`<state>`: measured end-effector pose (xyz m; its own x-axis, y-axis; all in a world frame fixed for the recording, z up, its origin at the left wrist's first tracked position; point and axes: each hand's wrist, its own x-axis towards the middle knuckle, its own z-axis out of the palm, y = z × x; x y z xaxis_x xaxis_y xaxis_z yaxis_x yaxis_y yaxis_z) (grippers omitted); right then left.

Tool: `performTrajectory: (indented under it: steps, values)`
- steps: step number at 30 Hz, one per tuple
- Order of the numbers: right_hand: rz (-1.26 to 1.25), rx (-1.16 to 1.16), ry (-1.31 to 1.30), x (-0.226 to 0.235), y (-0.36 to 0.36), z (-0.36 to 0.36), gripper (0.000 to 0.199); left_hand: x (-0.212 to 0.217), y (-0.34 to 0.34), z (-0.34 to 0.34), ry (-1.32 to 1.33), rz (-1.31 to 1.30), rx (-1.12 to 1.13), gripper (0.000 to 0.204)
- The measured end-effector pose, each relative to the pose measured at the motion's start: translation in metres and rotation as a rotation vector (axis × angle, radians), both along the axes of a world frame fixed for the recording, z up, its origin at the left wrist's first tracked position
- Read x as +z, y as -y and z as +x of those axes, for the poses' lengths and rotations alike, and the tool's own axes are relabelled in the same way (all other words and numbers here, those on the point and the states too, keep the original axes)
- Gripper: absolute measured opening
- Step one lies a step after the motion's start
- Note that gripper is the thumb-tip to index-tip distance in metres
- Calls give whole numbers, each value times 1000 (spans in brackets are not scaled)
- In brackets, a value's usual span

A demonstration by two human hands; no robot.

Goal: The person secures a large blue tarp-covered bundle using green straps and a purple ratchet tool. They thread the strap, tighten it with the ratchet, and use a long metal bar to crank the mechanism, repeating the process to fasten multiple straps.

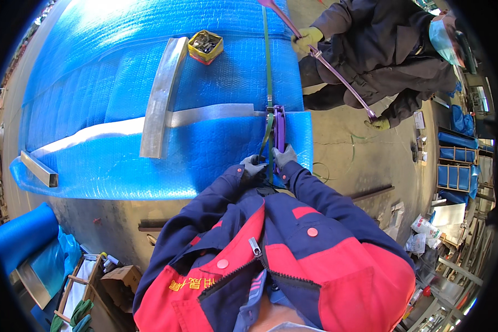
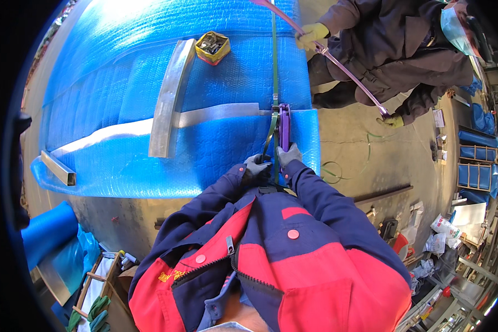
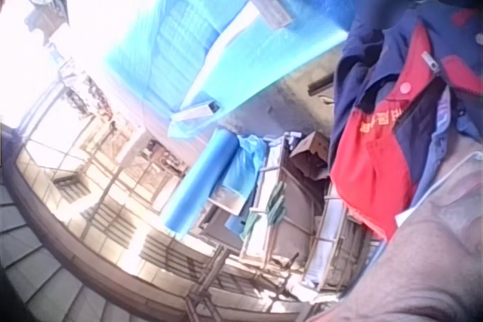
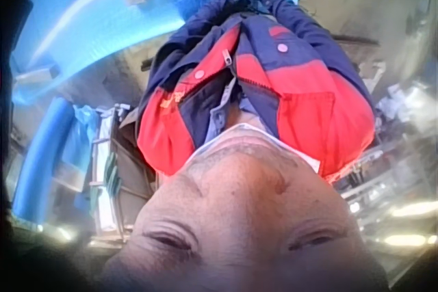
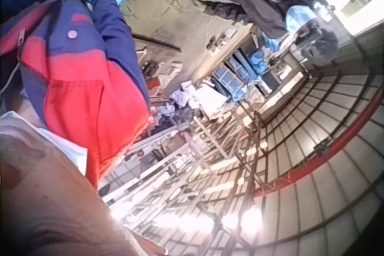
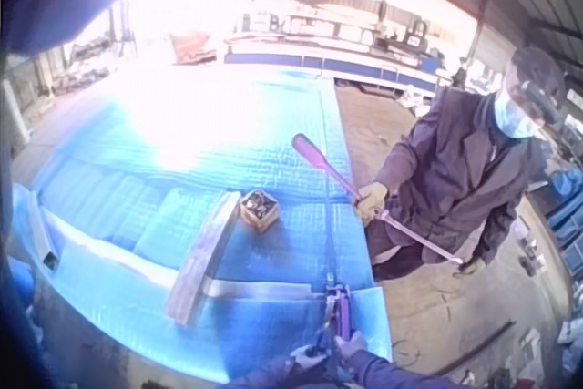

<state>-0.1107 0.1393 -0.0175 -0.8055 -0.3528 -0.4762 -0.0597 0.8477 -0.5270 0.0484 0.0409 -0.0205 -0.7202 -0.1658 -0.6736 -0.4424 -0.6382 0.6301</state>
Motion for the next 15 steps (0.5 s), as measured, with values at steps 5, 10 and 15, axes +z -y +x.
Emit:
performTrajectory:
  steps: [5, 10, 15]
  values:
    - [-134, 89, -162, 26, -4, 9, 55, -12, -2, -2, -95, -55, 65, 40]
    - [-51, 221, -109, 61, -29, -66, 59, 18, -8, -7, -93, -91, 7, 33]
    - [53, 471, -162, 80, -66, -91, 61, 86, -29, -17, -161, -65, -26, 34]
